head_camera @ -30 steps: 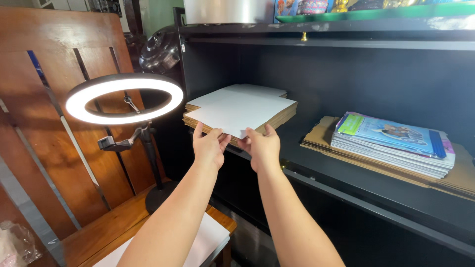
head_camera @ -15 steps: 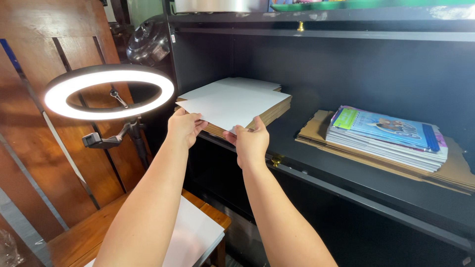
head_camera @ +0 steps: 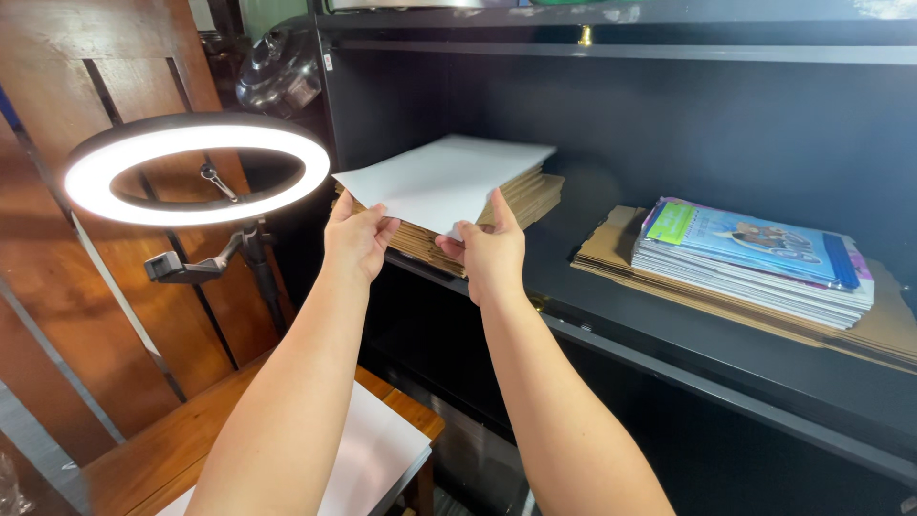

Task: The person sits on the floor and repeatedly picks up stacks of white paper from a small wooden stool, then places them onto a shelf. They also handle brown cardboard sheets, stacking them on the same shelf.

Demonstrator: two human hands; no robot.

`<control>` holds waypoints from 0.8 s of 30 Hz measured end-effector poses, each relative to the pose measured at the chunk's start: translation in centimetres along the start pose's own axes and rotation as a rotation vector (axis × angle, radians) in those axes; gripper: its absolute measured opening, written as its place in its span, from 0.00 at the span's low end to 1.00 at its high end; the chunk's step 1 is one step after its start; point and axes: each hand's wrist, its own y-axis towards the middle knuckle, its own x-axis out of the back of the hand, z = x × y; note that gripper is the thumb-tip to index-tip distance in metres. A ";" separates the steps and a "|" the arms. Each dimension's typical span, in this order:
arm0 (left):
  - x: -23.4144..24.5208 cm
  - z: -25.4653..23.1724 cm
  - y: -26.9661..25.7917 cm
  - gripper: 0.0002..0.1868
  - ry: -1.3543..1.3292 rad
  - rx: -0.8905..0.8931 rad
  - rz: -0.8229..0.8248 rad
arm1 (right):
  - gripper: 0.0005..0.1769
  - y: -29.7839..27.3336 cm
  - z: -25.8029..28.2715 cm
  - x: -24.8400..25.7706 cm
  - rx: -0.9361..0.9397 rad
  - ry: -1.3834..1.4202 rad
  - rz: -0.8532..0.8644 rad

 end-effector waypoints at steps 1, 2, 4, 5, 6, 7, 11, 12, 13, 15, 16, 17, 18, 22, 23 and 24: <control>-0.1 0.1 0.4 0.41 0.000 -0.017 0.000 | 0.40 0.2 0.2 0.0 0.012 -0.019 0.017; -0.3 0.1 0.8 0.41 0.001 -0.015 0.001 | 0.40 0.4 0.6 -0.2 0.011 -0.018 0.015; -0.6 0.2 1.7 0.39 -0.023 -0.032 -0.015 | 0.39 0.7 1.3 -0.5 0.044 -0.056 0.055; -0.6 0.5 3.0 0.39 -0.022 -0.028 -0.014 | 0.39 1.2 1.3 -0.5 0.043 -0.057 0.052; -0.5 0.9 4.3 0.40 -0.030 -0.031 -0.005 | 0.39 1.6 1.4 -0.5 0.052 -0.053 0.054; -0.5 1.3 5.6 0.40 -0.038 -0.034 0.005 | 0.39 2.1 1.5 -0.6 0.062 -0.050 0.055; -1.5 1.3 6.5 0.42 -0.062 -0.006 0.000 | 0.38 4.3 0.6 -0.2 0.061 -0.034 0.055; -1.7 1.6 7.1 0.41 -0.067 0.000 -0.002 | 0.38 5.1 0.3 -0.1 0.049 -0.029 0.055; -1.8 1.9 7.7 0.41 -0.072 0.006 -0.004 | 0.38 5.9 -0.1 0.1 0.037 -0.025 0.055; -1.9 1.9 8.3 0.41 -0.054 0.006 -0.003 | 0.38 6.8 -0.7 0.3 0.029 -0.024 0.054; -1.9 2.0 8.5 0.42 -0.037 0.003 -0.002 | 0.38 7.3 -1.0 0.4 0.024 -0.022 0.056; -2.0 2.0 8.7 0.42 -0.037 0.006 -0.003 | 0.38 7.6 -1.2 0.4 0.022 -0.024 0.054; -2.1 2.0 8.8 0.42 -0.019 0.000 -0.010 | 0.38 7.9 -1.4 0.4 0.018 -0.028 0.061; -2.1 1.9 9.6 0.40 0.064 -0.012 -0.020 | 0.38 8.7 -1.9 -0.3 0.019 -0.062 0.058; -1.8 1.9 10.3 0.40 0.065 -0.009 -0.021 | 0.38 8.4 -1.6 -0.4 0.016 -0.063 0.055; -1.5 2.0 10.9 0.40 0.095 -0.009 -0.026 | 0.38 8.0 -1.4 -0.6 0.014 -0.114 0.060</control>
